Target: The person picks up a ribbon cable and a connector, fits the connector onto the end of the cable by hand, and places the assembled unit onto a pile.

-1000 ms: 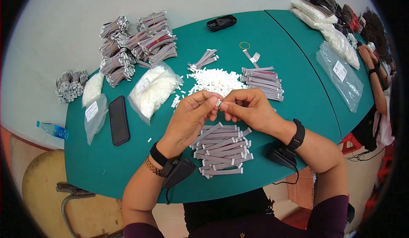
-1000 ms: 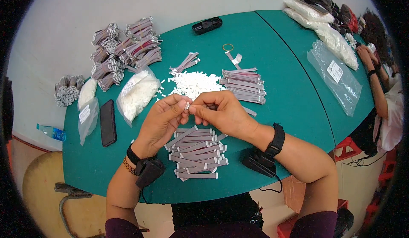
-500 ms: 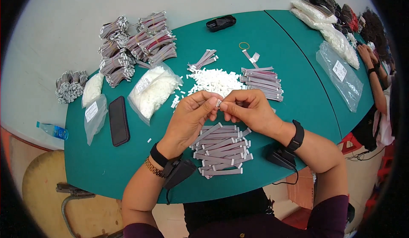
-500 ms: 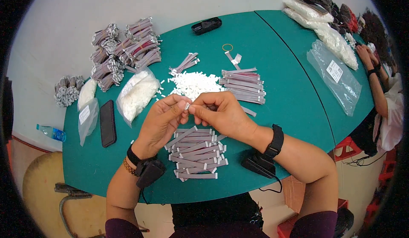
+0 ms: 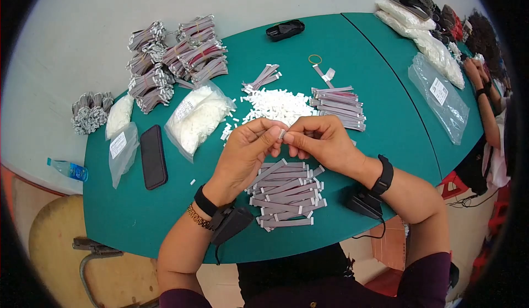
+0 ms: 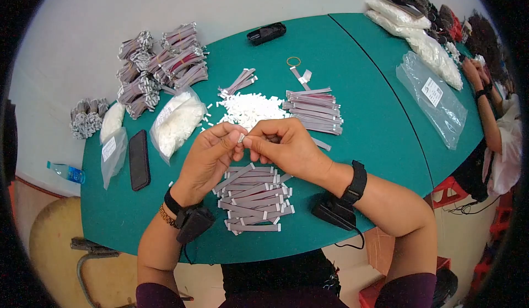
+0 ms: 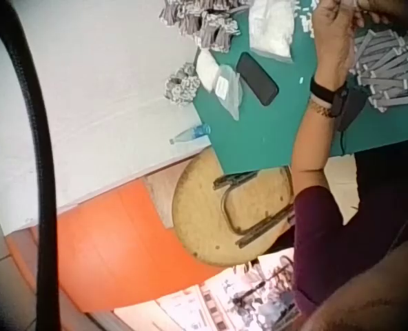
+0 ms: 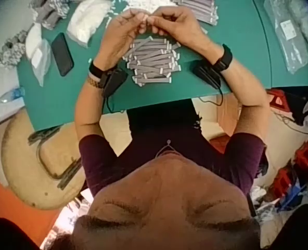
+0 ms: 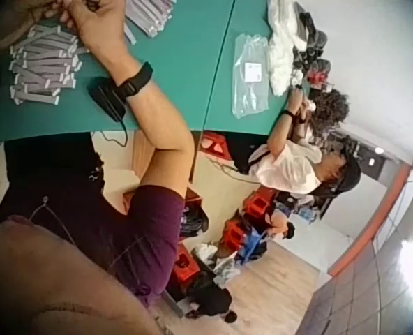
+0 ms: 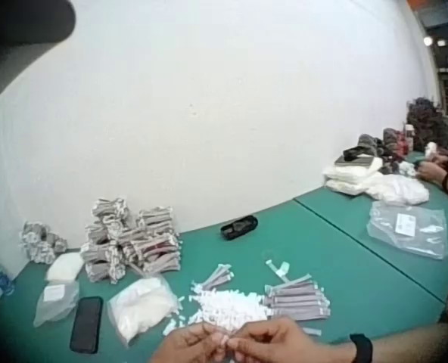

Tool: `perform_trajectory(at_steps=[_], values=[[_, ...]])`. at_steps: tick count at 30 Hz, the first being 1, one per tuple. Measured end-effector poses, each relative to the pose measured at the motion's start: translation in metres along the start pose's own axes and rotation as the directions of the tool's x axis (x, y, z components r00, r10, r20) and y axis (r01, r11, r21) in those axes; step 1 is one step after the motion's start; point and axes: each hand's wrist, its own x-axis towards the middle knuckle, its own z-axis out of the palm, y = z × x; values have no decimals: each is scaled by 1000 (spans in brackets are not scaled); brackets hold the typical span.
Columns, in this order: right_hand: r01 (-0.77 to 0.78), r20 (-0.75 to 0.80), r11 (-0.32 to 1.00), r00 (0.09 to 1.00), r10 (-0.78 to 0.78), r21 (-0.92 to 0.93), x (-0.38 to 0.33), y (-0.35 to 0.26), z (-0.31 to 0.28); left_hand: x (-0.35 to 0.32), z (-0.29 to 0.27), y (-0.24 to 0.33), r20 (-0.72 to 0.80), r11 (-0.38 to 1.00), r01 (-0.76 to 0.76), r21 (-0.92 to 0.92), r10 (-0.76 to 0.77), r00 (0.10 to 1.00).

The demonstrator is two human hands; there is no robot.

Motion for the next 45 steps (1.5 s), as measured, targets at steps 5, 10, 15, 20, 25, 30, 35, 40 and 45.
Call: perform_trajectory(at_steps=[5, 10, 15, 20, 25, 30, 35, 40, 45], values=[[-18, -16, 1000, 1000, 18, 7, 0, 0, 1, 0, 1, 0, 13, 996, -50, 70, 49, 999], [-16, -13, 1000, 1000, 16, -8, -1, 0, 0, 1, 1, -2, 21, 972, -131, 194, 130, 991], [-26, -17, 1000, 1000, 26, -8, -2, -3, 0, 2, 1, -2, 18, 954, -150, 259, 151, 988], [-20, -15, 998, 1000, 19, -52, -2, -2, 1, -1, 9, -4, -14, 868, -234, 437, 266, 964], [-44, -28, 998, 999, 43, -45, -3, -5, 3, 0, 8, -3, -30, 904, -218, 368, 246, 969], [-58, 3, 997, 998, 59, -49, 1, -1, 0, 2, 3, -4, 4, 948, -165, 272, 170, 985], [-69, -3, 996, 998, 69, -54, 1, -3, 1, 3, 1, -3, 4, 945, -160, 284, 166, 986], [-82, -9, 996, 997, 81, -32, 1, -2, 1, 3, 1, -5, -10, 939, -162, 303, 173, 985], [-114, -6, 993, 993, 114, -5, 0, -4, 1, 2, 1, -5, -23, 925, -149, 349, 168, 986]])
